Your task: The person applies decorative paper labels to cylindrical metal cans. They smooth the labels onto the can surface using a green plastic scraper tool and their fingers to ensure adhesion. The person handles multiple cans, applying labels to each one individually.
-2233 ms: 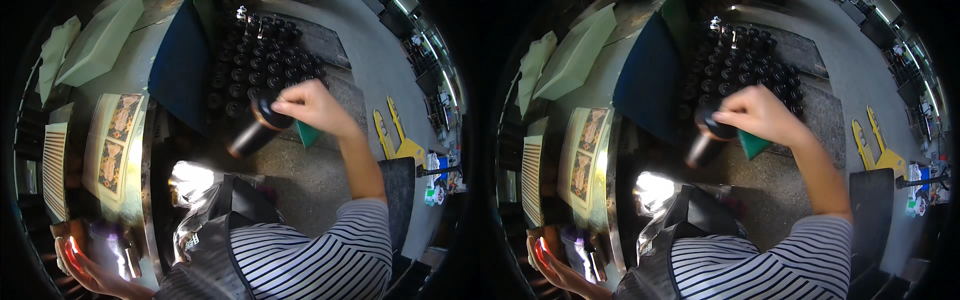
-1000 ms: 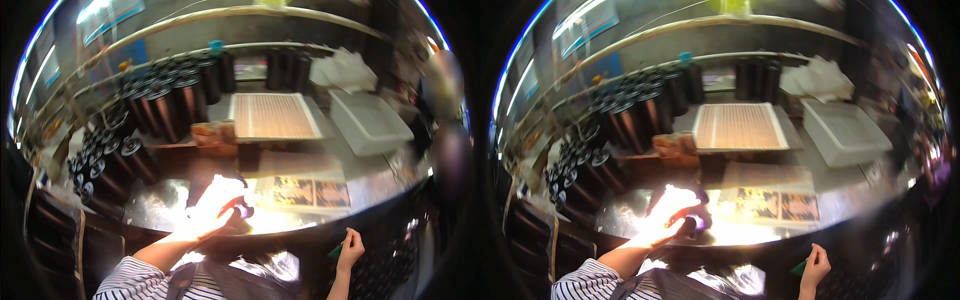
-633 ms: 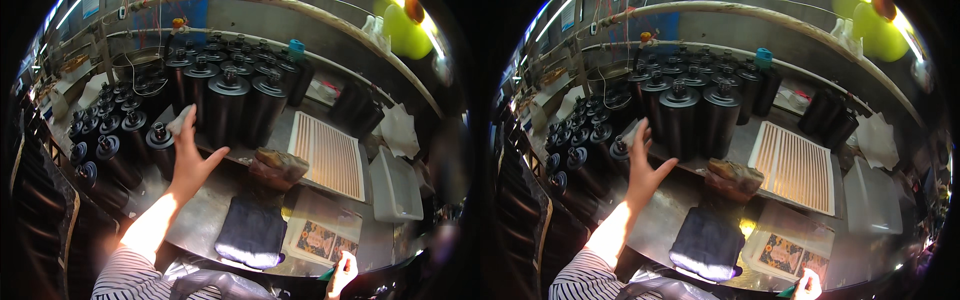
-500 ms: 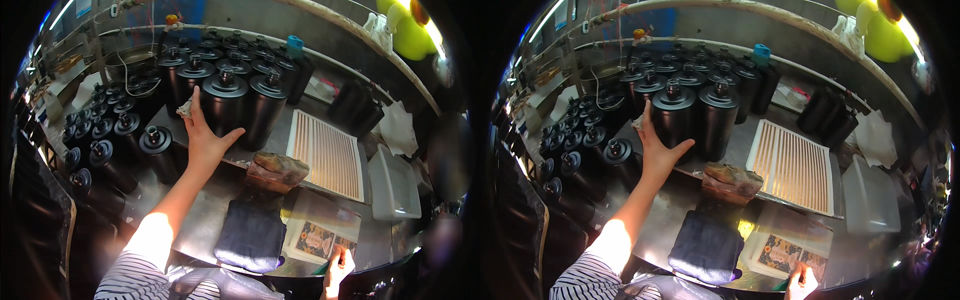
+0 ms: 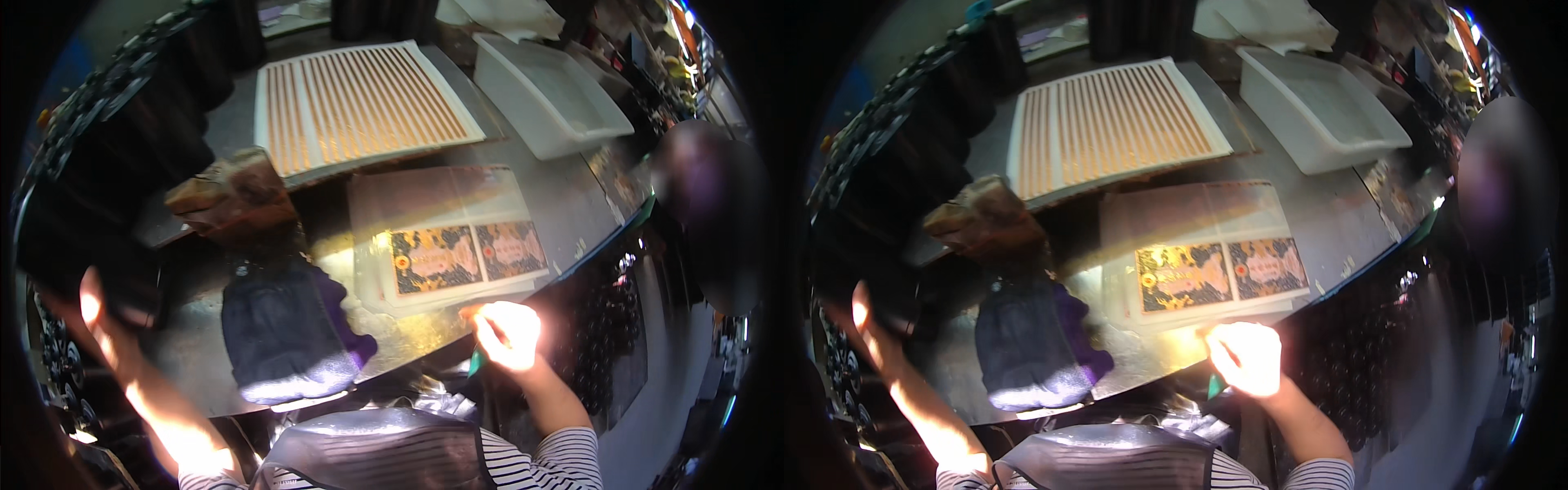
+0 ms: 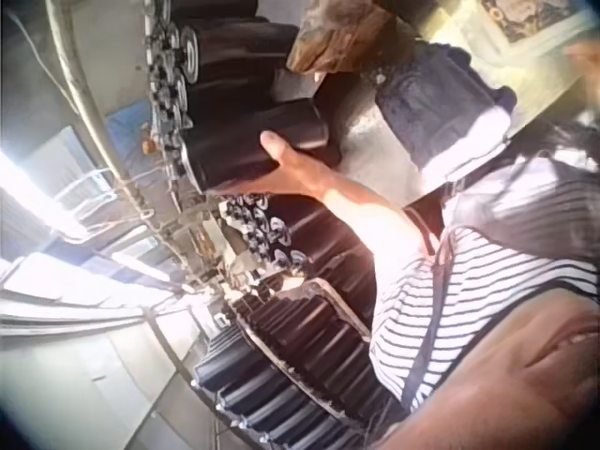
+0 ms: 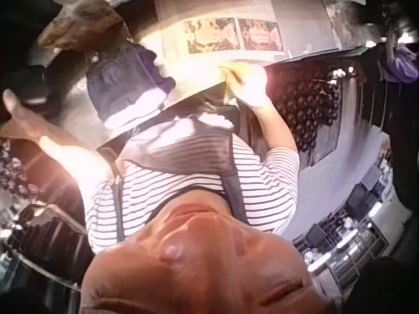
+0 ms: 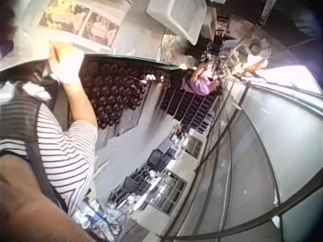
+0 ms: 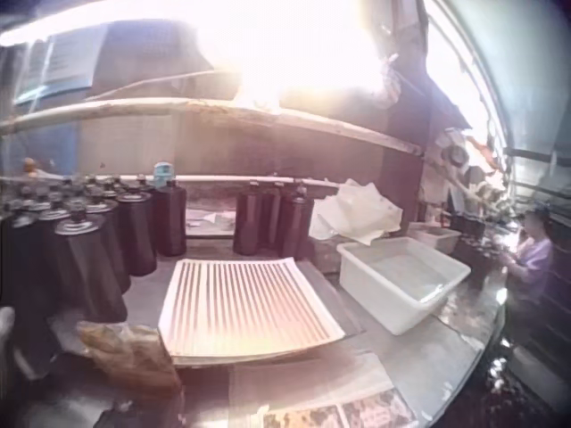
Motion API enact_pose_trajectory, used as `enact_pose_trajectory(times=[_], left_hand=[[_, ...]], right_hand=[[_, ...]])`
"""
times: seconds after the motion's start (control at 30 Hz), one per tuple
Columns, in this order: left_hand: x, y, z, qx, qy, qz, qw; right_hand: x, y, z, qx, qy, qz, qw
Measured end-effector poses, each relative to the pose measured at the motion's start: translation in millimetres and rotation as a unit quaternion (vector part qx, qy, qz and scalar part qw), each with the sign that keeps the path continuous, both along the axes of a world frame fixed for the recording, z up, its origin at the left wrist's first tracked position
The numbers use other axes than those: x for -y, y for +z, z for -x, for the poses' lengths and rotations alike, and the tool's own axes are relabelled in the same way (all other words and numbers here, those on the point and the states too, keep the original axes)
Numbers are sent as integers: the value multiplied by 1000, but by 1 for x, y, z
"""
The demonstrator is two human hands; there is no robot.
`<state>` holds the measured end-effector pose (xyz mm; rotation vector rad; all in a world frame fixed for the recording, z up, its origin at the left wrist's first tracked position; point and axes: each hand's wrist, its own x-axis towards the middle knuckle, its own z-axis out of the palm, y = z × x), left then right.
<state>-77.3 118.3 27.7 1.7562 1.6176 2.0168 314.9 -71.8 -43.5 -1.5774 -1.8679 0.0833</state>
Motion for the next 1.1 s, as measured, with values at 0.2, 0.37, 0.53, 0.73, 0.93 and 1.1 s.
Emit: enact_pose_trajectory(times=[0.2, 0.37, 0.53, 0.73, 0.93, 1.1], left_hand=[[78, -22, -7, 272, -251, 209, 905], [75, -49, -50, 251, -310, 286, 871], [68, -49, -73, 231, -310, 315, 867], [73, -21, -104, 242, -278, 337, 866], [73, -27, -74, 222, -298, 356, 857], [54, -14, -85, 270, -392, 355, 805]], right_hand=[[-24, -1, -76, 101, -110, 133, 980], [-58, -25, -114, 276, -117, 194, 934], [-119, -27, -138, 300, -78, 201, 929], [-211, -26, -180, 202, 31, 214, 955], [-252, -30, -179, -7, 67, 483, 873], [-234, -55, -191, 280, -22, 58, 958]])
